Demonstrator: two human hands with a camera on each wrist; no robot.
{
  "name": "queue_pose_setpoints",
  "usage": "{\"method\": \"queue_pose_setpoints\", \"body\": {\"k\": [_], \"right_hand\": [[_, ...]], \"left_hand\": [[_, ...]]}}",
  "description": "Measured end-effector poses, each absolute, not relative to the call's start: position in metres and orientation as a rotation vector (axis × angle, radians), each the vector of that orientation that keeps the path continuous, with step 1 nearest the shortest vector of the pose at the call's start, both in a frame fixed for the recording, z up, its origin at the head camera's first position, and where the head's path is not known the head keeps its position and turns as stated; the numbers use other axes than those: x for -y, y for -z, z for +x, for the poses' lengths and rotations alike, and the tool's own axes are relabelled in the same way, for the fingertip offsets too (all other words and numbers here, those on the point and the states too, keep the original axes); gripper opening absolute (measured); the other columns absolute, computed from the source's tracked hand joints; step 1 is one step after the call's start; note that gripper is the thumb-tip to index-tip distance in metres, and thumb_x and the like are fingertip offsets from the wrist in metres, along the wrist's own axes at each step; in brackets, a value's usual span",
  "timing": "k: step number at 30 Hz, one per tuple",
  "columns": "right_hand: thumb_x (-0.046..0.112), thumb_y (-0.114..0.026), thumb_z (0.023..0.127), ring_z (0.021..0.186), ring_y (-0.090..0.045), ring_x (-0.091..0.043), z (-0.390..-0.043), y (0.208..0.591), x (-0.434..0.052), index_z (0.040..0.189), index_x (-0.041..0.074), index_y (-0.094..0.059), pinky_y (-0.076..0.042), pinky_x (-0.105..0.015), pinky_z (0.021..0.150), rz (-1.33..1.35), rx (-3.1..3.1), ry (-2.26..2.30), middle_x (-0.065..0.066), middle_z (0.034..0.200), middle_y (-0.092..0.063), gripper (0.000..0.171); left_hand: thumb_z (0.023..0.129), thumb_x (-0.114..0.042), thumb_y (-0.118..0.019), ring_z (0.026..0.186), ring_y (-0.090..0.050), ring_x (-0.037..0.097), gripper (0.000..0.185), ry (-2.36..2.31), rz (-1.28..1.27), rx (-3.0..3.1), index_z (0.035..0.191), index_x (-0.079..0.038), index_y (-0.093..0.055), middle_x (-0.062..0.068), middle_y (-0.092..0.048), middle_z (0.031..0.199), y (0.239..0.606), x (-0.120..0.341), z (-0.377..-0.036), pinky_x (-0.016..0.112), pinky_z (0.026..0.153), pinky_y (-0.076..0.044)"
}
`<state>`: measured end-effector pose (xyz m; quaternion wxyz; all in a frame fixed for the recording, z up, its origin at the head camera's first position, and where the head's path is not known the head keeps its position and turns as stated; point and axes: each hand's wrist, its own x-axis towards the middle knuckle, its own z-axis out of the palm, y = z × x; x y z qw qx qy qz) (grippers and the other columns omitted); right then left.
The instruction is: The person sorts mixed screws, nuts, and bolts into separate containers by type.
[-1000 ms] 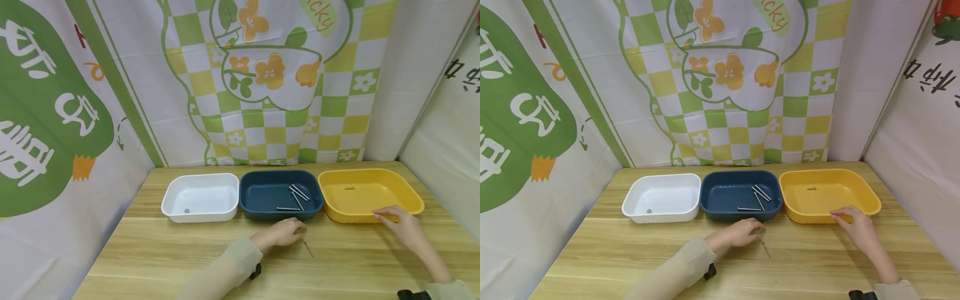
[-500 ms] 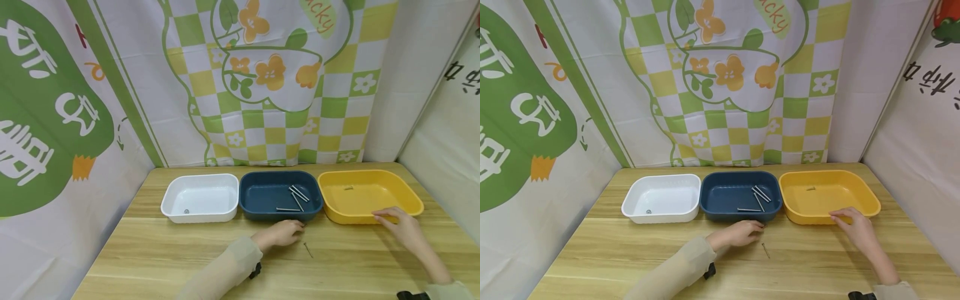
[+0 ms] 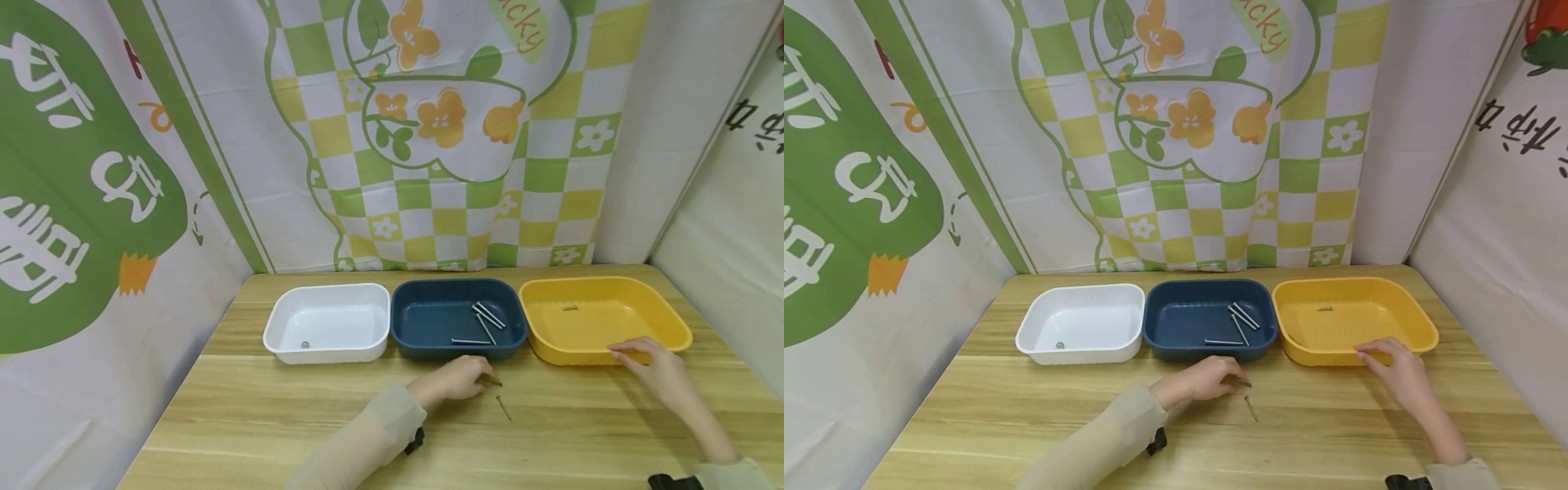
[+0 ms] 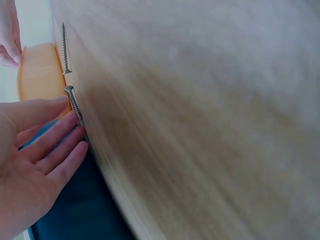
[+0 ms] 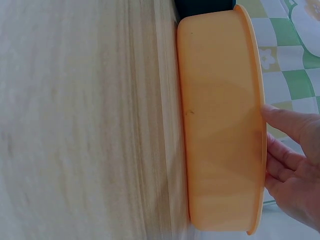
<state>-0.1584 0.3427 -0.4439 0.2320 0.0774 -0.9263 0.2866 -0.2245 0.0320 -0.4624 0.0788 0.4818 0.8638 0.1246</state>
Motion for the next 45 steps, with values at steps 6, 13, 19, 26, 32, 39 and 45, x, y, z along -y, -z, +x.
{"method": "queue_pose_setpoints", "body": {"k": [6, 13, 19, 26, 32, 39, 45], "right_hand": [[0.007, -0.067, 0.077, 0.083, -0.030, 0.026, -0.1596, 0.4436, -0.3434, 0.083, 0.000, -0.067, -0.031, -0.006, 0.065, 0.245, 2.500, -0.796, 0.000, 0.080, -0.060, 0.009], [0.008, -0.066, 0.078, 0.083, -0.030, 0.026, -0.1592, 0.4430, -0.3440, 0.084, 0.002, -0.067, -0.036, -0.012, 0.064, 0.232, 2.533, -0.785, -0.005, 0.081, -0.060, 0.010], [0.008, -0.067, 0.077, 0.082, -0.030, 0.025, -0.1588, 0.4437, -0.3440, 0.084, 0.002, -0.067, -0.036, -0.012, 0.065, 0.235, 2.530, -0.778, -0.006, 0.080, -0.060, 0.009], [0.008, -0.067, 0.077, 0.082, -0.031, 0.025, -0.1585, 0.4445, -0.3442, 0.084, 0.003, -0.067, -0.040, -0.022, 0.065, 0.223, 2.549, -0.767, -0.007, 0.081, -0.060, 0.009], [0.008, -0.067, 0.077, 0.081, -0.031, 0.024, -0.1589, 0.4440, -0.3444, 0.084, 0.002, -0.067, -0.037, -0.014, 0.065, 0.229, 2.548, -0.767, -0.009, 0.081, -0.060, 0.009], [0.008, -0.066, 0.078, 0.081, -0.031, 0.024, -0.1591, 0.4438, -0.3445, 0.084, 0.002, -0.067, -0.038, -0.015, 0.063, 0.229, 2.550, -0.764, -0.012, 0.081, -0.060, 0.009], [0.009, -0.066, 0.078, 0.082, -0.031, 0.025, -0.1592, 0.4440, -0.3449, 0.084, 0.003, -0.067, -0.037, -0.016, 0.065, 0.232, 2.537, -0.768, 0.000, 0.080, -0.059, 0.009]], "left_hand": [[0.079, -0.013, -0.067, 0.080, -0.052, 0.002, 0.023, -0.350, 1.406, -2.619, 0.101, -0.015, -0.065, -0.004, -0.058, 0.090, 0.4616, -0.0363, -0.2244, 0.006, 0.066, -0.039], [0.076, -0.008, -0.066, 0.075, -0.050, 0.001, 0.020, -0.212, 1.417, -2.648, 0.093, -0.017, -0.067, -0.007, -0.055, 0.082, 0.4609, -0.0402, -0.2222, 0.007, 0.063, -0.037], [0.077, -0.008, -0.066, 0.075, -0.050, 0.001, 0.017, -0.199, 1.426, -2.618, 0.091, -0.018, -0.067, -0.007, -0.056, 0.082, 0.4613, -0.0414, -0.2233, 0.007, 0.063, -0.037], [0.079, -0.009, -0.065, 0.076, -0.052, 0.002, 0.015, -0.186, 1.422, -2.589, 0.091, -0.018, -0.064, -0.007, -0.058, 0.083, 0.4608, -0.0406, -0.2229, 0.007, 0.064, -0.037], [0.079, -0.007, -0.063, 0.079, -0.053, 0.002, 0.015, -0.187, 1.447, -2.574, 0.090, -0.017, -0.064, -0.007, -0.058, 0.085, 0.4613, -0.0405, -0.2232, 0.007, 0.067, -0.038], [0.081, -0.007, -0.061, 0.088, -0.055, 0.004, 0.015, -0.132, 1.516, -2.554, 0.093, -0.015, -0.064, -0.006, -0.060, 0.091, 0.4638, -0.0420, -0.2247, 0.007, 0.076, -0.040], [0.086, -0.009, -0.055, 0.089, -0.054, 0.006, 0.013, -0.161, 1.501, -2.573, 0.095, -0.014, -0.062, -0.004, -0.058, 0.093, 0.4645, -0.0420, -0.2225, 0.010, 0.076, -0.041]]}}
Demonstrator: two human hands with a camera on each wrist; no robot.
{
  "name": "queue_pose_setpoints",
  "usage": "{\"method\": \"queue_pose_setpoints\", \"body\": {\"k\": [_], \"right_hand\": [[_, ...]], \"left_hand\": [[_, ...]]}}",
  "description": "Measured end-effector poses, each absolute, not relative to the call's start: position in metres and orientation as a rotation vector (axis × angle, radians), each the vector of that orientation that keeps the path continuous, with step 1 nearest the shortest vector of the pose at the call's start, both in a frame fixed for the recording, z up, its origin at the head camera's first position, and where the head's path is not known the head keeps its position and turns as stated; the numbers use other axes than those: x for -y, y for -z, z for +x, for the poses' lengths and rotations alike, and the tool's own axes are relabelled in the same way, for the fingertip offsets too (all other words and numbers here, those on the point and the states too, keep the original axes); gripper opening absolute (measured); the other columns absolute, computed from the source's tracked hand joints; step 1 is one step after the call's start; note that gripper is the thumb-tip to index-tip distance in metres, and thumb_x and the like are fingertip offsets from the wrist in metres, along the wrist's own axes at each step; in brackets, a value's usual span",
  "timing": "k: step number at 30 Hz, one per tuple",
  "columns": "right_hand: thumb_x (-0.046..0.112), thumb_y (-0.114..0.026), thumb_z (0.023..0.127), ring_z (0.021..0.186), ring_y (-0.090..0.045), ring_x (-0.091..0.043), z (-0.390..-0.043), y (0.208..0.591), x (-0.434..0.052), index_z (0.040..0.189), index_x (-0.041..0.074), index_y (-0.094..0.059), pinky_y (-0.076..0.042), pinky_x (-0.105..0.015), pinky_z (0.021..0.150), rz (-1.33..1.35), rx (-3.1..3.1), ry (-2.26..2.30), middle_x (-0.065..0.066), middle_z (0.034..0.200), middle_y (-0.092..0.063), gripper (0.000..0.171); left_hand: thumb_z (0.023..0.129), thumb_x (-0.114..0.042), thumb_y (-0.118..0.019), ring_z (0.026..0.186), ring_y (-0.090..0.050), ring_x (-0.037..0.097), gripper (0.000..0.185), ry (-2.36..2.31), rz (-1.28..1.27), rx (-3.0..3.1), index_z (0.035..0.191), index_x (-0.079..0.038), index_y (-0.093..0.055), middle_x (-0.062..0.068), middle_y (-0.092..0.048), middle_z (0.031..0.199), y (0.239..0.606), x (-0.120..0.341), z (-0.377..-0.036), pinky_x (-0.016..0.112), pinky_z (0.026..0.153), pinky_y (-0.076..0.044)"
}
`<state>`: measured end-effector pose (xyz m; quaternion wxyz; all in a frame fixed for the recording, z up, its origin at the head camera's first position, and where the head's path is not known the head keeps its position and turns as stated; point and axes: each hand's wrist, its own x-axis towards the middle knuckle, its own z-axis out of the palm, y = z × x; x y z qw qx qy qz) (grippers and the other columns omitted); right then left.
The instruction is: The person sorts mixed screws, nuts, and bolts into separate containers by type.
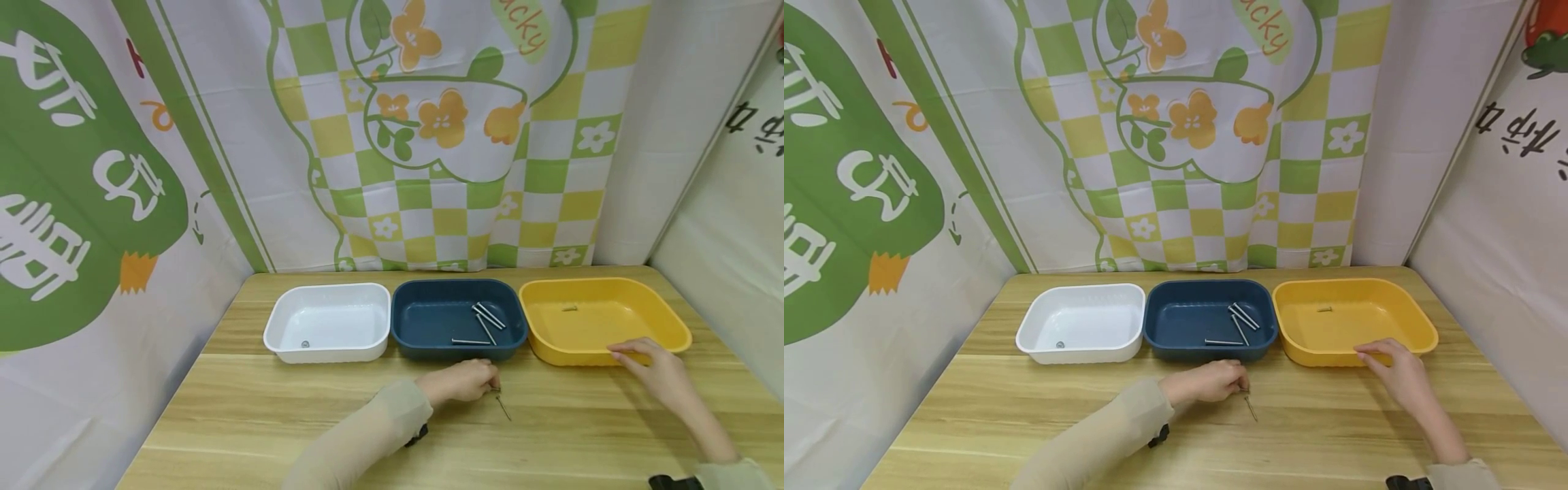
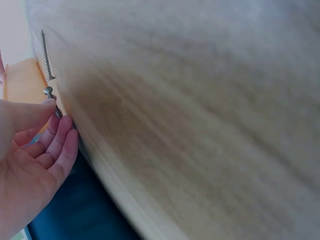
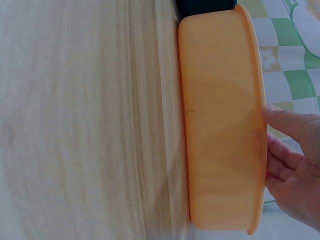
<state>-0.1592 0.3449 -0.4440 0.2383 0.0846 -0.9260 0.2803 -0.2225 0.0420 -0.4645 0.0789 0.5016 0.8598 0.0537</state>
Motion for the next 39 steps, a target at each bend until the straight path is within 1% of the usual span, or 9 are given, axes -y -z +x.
{"method": "queue_pose_setpoints", "body": {"k": [2, 5, 10, 14, 19, 22, 31, 36, 39], "right_hand": [[0.010, -0.066, 0.078, 0.082, -0.031, 0.025, -0.159, 0.444, -0.345, 0.084, 0.003, -0.067, -0.038, -0.020, 0.065, 0.229, 2.538, -0.770, 0.005, 0.080, -0.059, 0.009], [0.010, -0.066, 0.079, 0.083, -0.031, 0.025, -0.159, 0.444, -0.346, 0.084, 0.003, -0.067, -0.039, -0.019, 0.065, 0.230, 2.540, -0.770, 0.004, 0.081, -0.059, 0.009], [0.008, -0.066, 0.078, 0.083, -0.031, 0.025, -0.159, 0.445, -0.346, 0.084, 0.002, -0.067, -0.032, -0.004, 0.065, 0.253, 2.525, -0.773, 0.002, 0.080, -0.059, 0.008], [0.007, -0.066, 0.078, 0.083, -0.031, 0.026, -0.159, 0.445, -0.346, 0.084, 0.002, -0.067, -0.030, -0.002, 0.066, 0.260, 2.514, -0.781, 0.006, 0.080, -0.059, 0.008], [0.007, -0.066, 0.077, 0.085, -0.030, 0.027, -0.159, 0.445, -0.345, 0.083, 0.002, -0.067, -0.028, -0.001, 0.067, 0.258, 2.502, -0.780, 0.007, 0.080, -0.058, 0.008], [0.007, -0.066, 0.078, 0.084, -0.030, 0.027, -0.159, 0.445, -0.345, 0.083, 0.001, -0.067, -0.028, -0.001, 0.067, 0.258, 2.500, -0.780, 0.008, 0.080, -0.058, 0.008], [0.007, -0.066, 0.078, 0.084, -0.031, 0.026, -0.160, 0.445, -0.345, 0.084, 0.002, -0.067, -0.030, -0.003, 0.066, 0.261, 2.506, -0.784, 0.003, 0.080, -0.059, 0.008], [0.008, -0.066, 0.078, 0.084, -0.031, 0.026, -0.160, 0.447, -0.346, 0.084, 0.002, -0.067, -0.031, -0.006, 0.065, 0.254, 2.510, -0.780, 0.006, 0.080, -0.059, 0.008], [0.008, -0.067, 0.078, 0.084, -0.031, 0.026, -0.160, 0.447, -0.346, 0.083, 0.002, -0.067, -0.030, -0.004, 0.065, 0.259, 2.498, -0.783, 0.011, 0.081, -0.058, 0.008]], "left_hand": [[0.087, -0.010, -0.054, 0.088, -0.054, 0.006, 0.012, -0.185, 1.499, -2.584, 0.096, -0.013, -0.061, -0.003, -0.058, 0.093, 0.464, -0.042, -0.221, 0.009, 0.075, -0.041], [0.089, -0.013, -0.053, 0.086, -0.054, 0.005, 0.010, -0.228, 1.514, -2.608, 0.095, -0.013, -0.061, -0.004, -0.057, 0.092, 0.464, -0.041, -0.220, 0.008, 0.073, -0.040], [0.089, -0.013, -0.052, 0.084, -0.053, 0.005, 0.010, -0.330, 1.545, -2.610, 0.095, -0.011, -0.060, -0.003, -0.056, 0.091, 0.463, -0.043, -0.217, 0.006, 0.072, -0.038], [0.090, -0.010, -0.050, 0.085, -0.052, 0.004, 0.011, -0.437, 1.518, -2.574, 0.097, -0.009, -0.058, -0.001, -0.055, 0.093, 0.459, -0.044, -0.215, 0.005, 0.073, -0.038], [0.090, -0.006, -0.048, 0.086, -0.050, 0.004, 0.013, -0.546, 1.476, -2.559, 0.101, -0.007, -0.056, 0.000, -0.053, 0.096, 0.454, -0.046, -0.214, 0.004, 0.074, -0.037], [0.090, -0.004, -0.047, 0.085, -0.050, 0.005, 0.015, -0.596, 1.499, -2.572, 0.102, -0.007, -0.056, 0.001, -0.053, 0.095, 0.452, -0.048, -0.213, 0.004, 0.074, -0.037], [0.090, -0.005, -0.049, 0.080, -0.047, 0.004, 0.014, -0.694, 1.590, -2.634, 0.102, -0.007, -0.055, 0.001, -0.052, 0.091, 0.446, -0.057, -0.212, 0.003, 0.071, -0.035], [0.090, -0.007, -0.049, 0.080, -0.047, 0.003, 0.013, -0.725, 1.581, -2.629, 0.101, -0.008, -0.055, 0.000, -0.052, 0.091, 0.439, -0.064, -0.212, 0.002, 0.070, -0.035], [0.090, -0.006, -0.049, 0.080, -0.047, 0.002, 0.013, -0.732, 1.574, -2.640, 0.101, -0.008, -0.056, 0.000, -0.052, 0.091, 0.436, -0.068, -0.212, 0.002, 0.070, -0.035]]}}
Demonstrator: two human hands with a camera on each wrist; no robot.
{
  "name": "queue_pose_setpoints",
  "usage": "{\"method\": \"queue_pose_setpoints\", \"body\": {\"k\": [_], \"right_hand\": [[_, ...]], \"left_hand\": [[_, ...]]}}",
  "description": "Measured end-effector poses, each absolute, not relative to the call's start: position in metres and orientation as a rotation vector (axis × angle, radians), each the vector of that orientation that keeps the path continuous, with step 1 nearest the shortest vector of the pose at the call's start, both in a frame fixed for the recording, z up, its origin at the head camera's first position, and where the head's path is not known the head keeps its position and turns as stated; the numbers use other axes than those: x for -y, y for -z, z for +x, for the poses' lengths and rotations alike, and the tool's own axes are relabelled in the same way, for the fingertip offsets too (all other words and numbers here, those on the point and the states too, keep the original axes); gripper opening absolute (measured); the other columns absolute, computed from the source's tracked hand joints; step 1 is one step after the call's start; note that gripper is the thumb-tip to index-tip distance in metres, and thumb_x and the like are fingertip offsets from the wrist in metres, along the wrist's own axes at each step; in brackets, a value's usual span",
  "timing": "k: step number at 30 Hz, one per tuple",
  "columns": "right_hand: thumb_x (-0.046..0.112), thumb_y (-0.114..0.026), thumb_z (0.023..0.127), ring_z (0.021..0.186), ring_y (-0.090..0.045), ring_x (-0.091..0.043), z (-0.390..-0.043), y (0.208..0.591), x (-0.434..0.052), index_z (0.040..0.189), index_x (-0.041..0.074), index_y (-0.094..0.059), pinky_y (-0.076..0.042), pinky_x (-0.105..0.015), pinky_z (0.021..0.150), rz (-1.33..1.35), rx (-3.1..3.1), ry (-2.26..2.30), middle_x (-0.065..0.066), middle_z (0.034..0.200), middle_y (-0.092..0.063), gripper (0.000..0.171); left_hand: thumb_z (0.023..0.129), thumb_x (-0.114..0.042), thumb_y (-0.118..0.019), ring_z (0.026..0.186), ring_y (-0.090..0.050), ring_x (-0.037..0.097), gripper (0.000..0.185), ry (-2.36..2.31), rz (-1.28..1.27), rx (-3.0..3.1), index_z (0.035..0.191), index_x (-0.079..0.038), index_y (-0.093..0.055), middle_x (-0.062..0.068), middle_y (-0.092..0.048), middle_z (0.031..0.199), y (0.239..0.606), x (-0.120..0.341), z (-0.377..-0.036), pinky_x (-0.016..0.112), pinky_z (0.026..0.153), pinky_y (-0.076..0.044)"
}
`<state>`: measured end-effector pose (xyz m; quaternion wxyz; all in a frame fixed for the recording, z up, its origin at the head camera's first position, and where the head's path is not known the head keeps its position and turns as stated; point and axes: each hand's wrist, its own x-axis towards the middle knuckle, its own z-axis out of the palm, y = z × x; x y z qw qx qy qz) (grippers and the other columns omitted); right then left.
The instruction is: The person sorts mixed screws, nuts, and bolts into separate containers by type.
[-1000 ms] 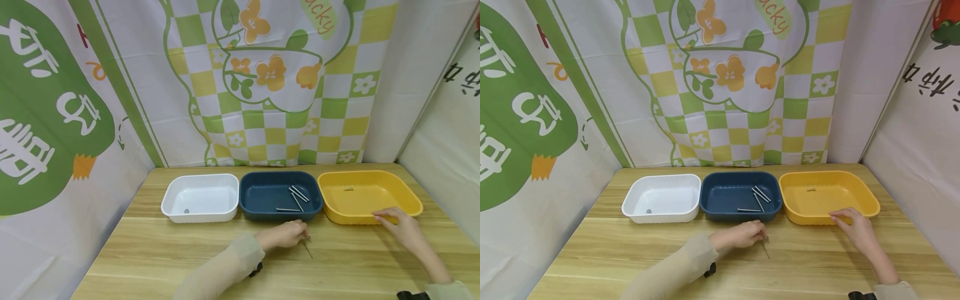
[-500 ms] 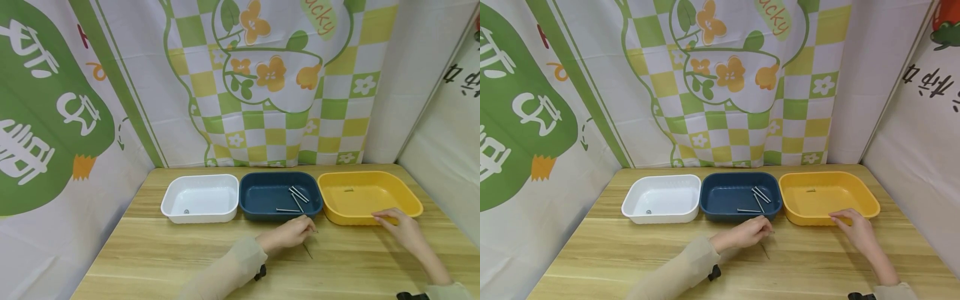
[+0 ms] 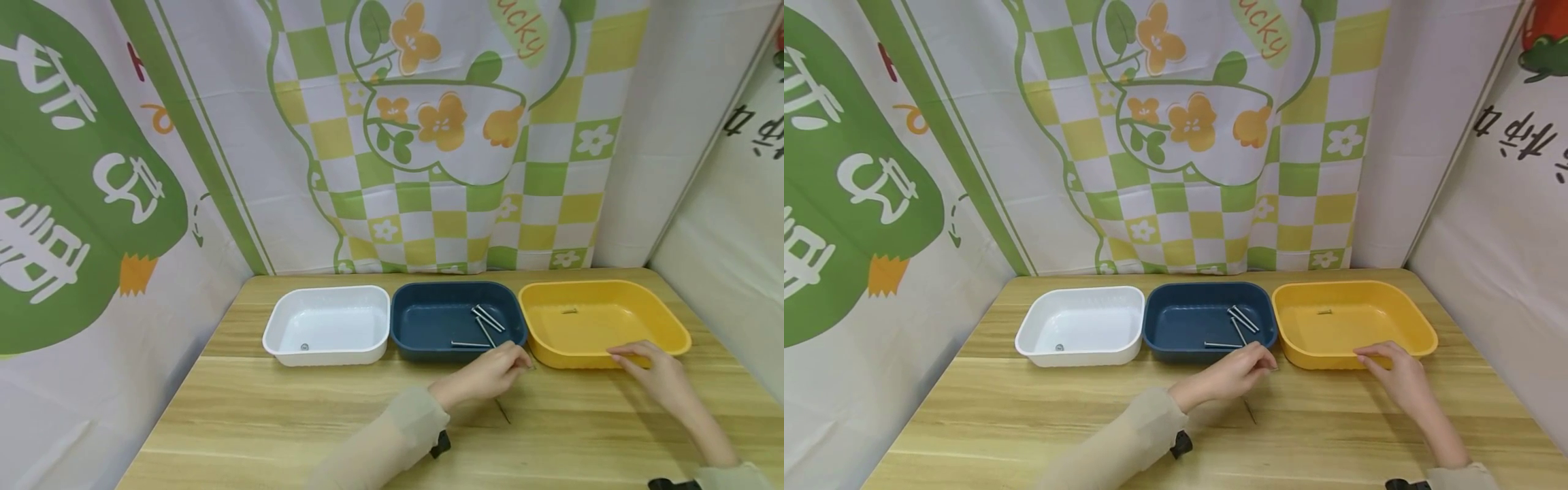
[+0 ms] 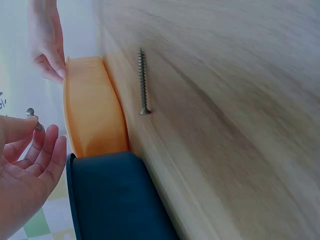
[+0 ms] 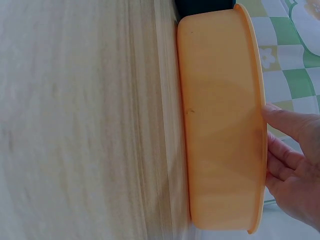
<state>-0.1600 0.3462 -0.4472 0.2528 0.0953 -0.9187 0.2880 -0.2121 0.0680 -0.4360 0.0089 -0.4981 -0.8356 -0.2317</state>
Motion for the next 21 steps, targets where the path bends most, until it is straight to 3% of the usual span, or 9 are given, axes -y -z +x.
{"method": "queue_pose_setpoints", "body": {"k": [8, 21], "right_hand": [[0.007, -0.067, 0.077, 0.085, -0.031, 0.027, -0.160, 0.448, -0.347, 0.082, 0.002, -0.067, -0.028, -0.002, 0.066, 0.272, 2.469, -0.785, 0.019, 0.082, -0.054, 0.008], [0.008, -0.067, 0.077, 0.084, -0.030, 0.027, -0.160, 0.447, -0.346, 0.083, 0.002, -0.067, -0.031, -0.005, 0.064, 0.262, 2.489, -0.771, 0.012, 0.080, -0.057, 0.008]], "left_hand": [[0.090, -0.008, -0.051, 0.078, -0.045, 0.002, 0.012, 0.743, -1.522, 2.586, 0.099, -0.007, -0.057, -0.001, -0.053, 0.089, 0.434, -0.078, -0.212, 0.001, 0.068, -0.034], [0.091, -0.010, -0.049, 0.080, -0.047, 0.000, 0.011, 0.825, -1.410, 2.632, 0.100, -0.009, -0.056, -0.002, -0.052, 0.092, 0.427, -0.089, -0.213, 0.000, 0.068, -0.033]]}}
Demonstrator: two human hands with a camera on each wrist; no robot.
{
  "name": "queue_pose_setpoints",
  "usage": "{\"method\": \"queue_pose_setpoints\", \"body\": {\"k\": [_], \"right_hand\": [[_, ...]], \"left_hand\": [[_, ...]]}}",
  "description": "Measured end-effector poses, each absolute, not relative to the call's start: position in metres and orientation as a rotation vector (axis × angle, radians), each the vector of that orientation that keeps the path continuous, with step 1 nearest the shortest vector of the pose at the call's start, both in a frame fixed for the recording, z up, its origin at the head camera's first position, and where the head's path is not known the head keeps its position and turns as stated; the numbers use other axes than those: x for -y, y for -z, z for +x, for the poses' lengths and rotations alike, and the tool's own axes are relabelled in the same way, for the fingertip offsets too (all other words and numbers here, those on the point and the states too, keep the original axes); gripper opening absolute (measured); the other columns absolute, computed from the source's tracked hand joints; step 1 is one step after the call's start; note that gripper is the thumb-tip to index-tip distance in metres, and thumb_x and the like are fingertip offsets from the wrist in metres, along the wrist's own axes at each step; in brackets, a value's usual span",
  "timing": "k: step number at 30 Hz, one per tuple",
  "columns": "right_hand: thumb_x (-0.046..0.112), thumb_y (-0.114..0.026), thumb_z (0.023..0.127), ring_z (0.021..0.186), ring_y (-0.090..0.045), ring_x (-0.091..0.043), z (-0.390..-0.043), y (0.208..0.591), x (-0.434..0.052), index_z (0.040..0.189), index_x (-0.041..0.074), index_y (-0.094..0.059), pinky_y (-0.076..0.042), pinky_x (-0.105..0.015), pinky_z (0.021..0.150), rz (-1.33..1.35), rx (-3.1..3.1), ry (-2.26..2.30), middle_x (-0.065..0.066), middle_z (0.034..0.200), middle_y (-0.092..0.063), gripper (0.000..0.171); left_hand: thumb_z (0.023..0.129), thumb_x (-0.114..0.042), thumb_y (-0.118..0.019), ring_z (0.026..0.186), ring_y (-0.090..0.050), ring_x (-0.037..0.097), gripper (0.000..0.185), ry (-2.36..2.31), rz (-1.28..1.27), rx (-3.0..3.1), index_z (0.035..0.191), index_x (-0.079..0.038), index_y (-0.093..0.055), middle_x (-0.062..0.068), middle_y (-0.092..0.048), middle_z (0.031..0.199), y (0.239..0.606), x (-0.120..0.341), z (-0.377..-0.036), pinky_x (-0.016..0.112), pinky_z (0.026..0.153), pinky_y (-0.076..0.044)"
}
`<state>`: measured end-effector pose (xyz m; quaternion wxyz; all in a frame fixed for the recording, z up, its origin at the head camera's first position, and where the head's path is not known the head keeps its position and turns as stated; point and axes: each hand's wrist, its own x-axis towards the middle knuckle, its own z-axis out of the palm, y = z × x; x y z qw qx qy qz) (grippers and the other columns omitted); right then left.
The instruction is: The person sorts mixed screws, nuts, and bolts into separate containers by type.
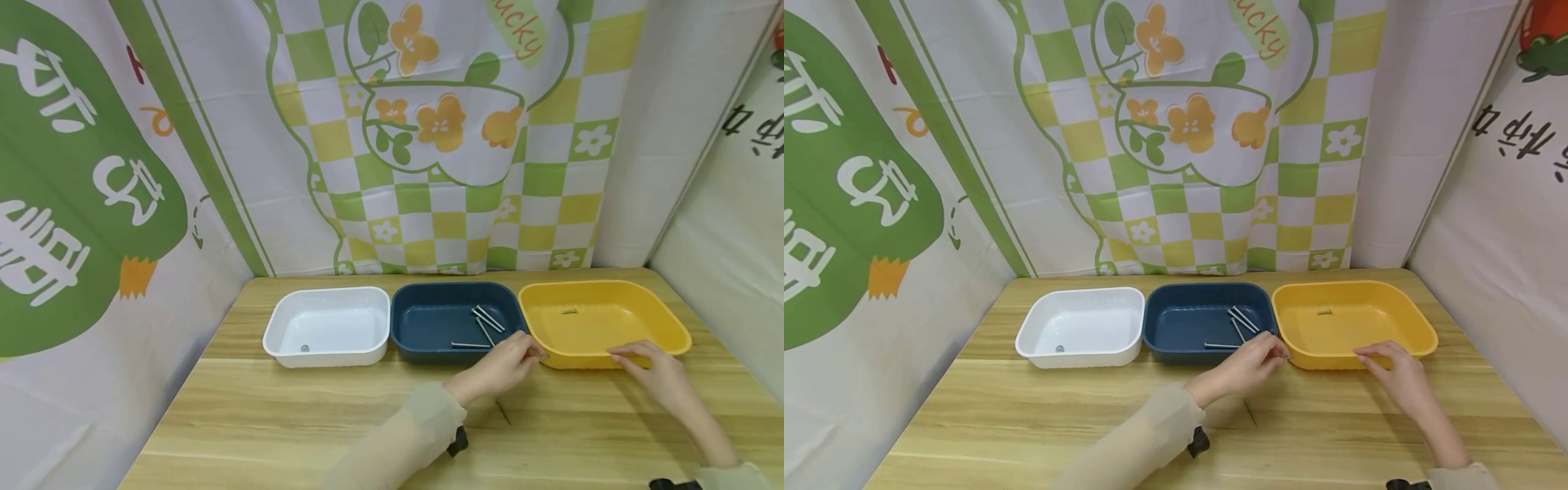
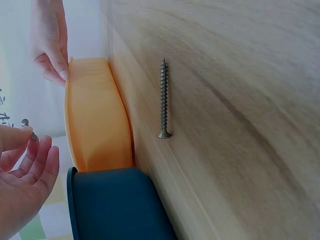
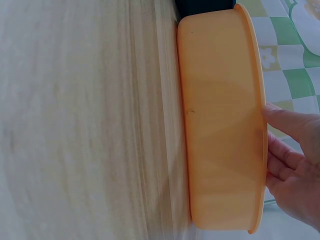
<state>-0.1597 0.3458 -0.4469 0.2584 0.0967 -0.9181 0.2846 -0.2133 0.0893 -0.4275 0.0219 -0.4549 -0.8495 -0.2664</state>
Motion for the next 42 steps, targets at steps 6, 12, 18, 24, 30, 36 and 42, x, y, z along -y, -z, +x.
{"method": "queue_pose_setpoints", "body": {"k": [6, 12, 18, 24, 30, 36, 42], "right_hand": [[0.008, -0.067, 0.077, 0.083, -0.031, 0.026, -0.160, 0.446, -0.346, 0.083, 0.003, -0.067, -0.033, -0.006, 0.063, 0.256, 2.504, -0.764, 0.001, 0.080, -0.060, 0.008], [0.007, -0.067, 0.077, 0.083, -0.031, 0.025, -0.160, 0.446, -0.345, 0.083, 0.003, -0.068, -0.033, -0.007, 0.063, 0.249, 2.518, -0.762, -0.009, 0.081, -0.060, 0.008], [0.005, -0.067, 0.076, 0.084, -0.031, 0.026, -0.161, 0.446, -0.345, 0.083, 0.002, -0.067, -0.029, -0.002, 0.066, 0.269, 2.489, -0.775, 0.002, 0.080, -0.060, 0.007], [0.005, -0.067, 0.076, 0.084, -0.031, 0.026, -0.161, 0.445, -0.344, 0.083, 0.002, -0.067, -0.030, -0.004, 0.066, 0.273, 2.480, -0.780, 0.013, 0.080, -0.058, 0.007], [0.007, -0.066, 0.077, 0.083, -0.031, 0.026, -0.160, 0.444, -0.344, 0.083, 0.002, -0.067, -0.032, -0.008, 0.064, 0.249, 2.513, -0.773, 0.003, 0.080, -0.060, 0.008], [0.006, -0.066, 0.077, 0.083, -0.030, 0.026, -0.160, 0.445, -0.344, 0.084, 0.002, -0.067, -0.032, -0.007, 0.064, 0.240, 2.511, -0.774, 0.000, 0.080, -0.060, 0.008], [0.006, -0.066, 0.077, 0.083, -0.031, 0.026, -0.159, 0.445, -0.344, 0.084, 0.002, -0.067, -0.031, -0.005, 0.064, 0.241, 2.515, -0.775, -0.002, 0.079, -0.060, 0.008]], "left_hand": [[0.091, -0.012, -0.050, 0.080, -0.048, 0.001, 0.012, 0.811, -1.383, 2.611, 0.100, -0.009, -0.056, -0.001, -0.053, 0.092, 0.426, -0.097, -0.218, 0.000, 0.068, -0.034], [0.089, -0.010, -0.052, 0.075, -0.046, 0.002, 0.012, 0.798, -1.357, 2.588, 0.099, -0.009, -0.058, -0.001, -0.052, 0.088, 0.427, -0.105, -0.226, 0.002, 0.064, -0.033], [0.089, -0.011, -0.052, 0.072, -0.043, 0.000, 0.012, 0.817, -1.307, 2.649, 0.099, -0.010, -0.059, -0.004, -0.050, 0.085, 0.427, -0.111, -0.229, 0.002, 0.060, -0.032], [0.089, -0.011, -0.052, 0.073, -0.044, 0.000, 0.013, 0.798, -1.265, 2.671, 0.099, -0.012, -0.060, -0.005, -0.052, 0.085, 0.427, -0.119, -0.232, 0.002, 0.060, -0.032], [0.089, -0.011, -0.053, 0.073, -0.045, 0.000, 0.013, 0.811, -1.231, 2.699, 0.099, -0.013, -0.061, -0.005, -0.053, 0.086, 0.428, -0.126, -0.235, 0.003, 0.060, -0.032], [0.088, -0.012, -0.053, 0.074, -0.046, -0.001, 0.013, 0.816, -1.208, 2.711, 0.098, -0.014, -0.062, -0.005, -0.053, 0.086, 0.431, -0.132, -0.237, 0.002, 0.060, -0.032], [0.088, -0.012, -0.054, 0.074, -0.047, -0.001, 0.013, 0.795, -1.197, 2.719, 0.098, -0.014, -0.062, -0.005, -0.054, 0.087, 0.432, -0.138, -0.239, 0.002, 0.060, -0.032]]}}
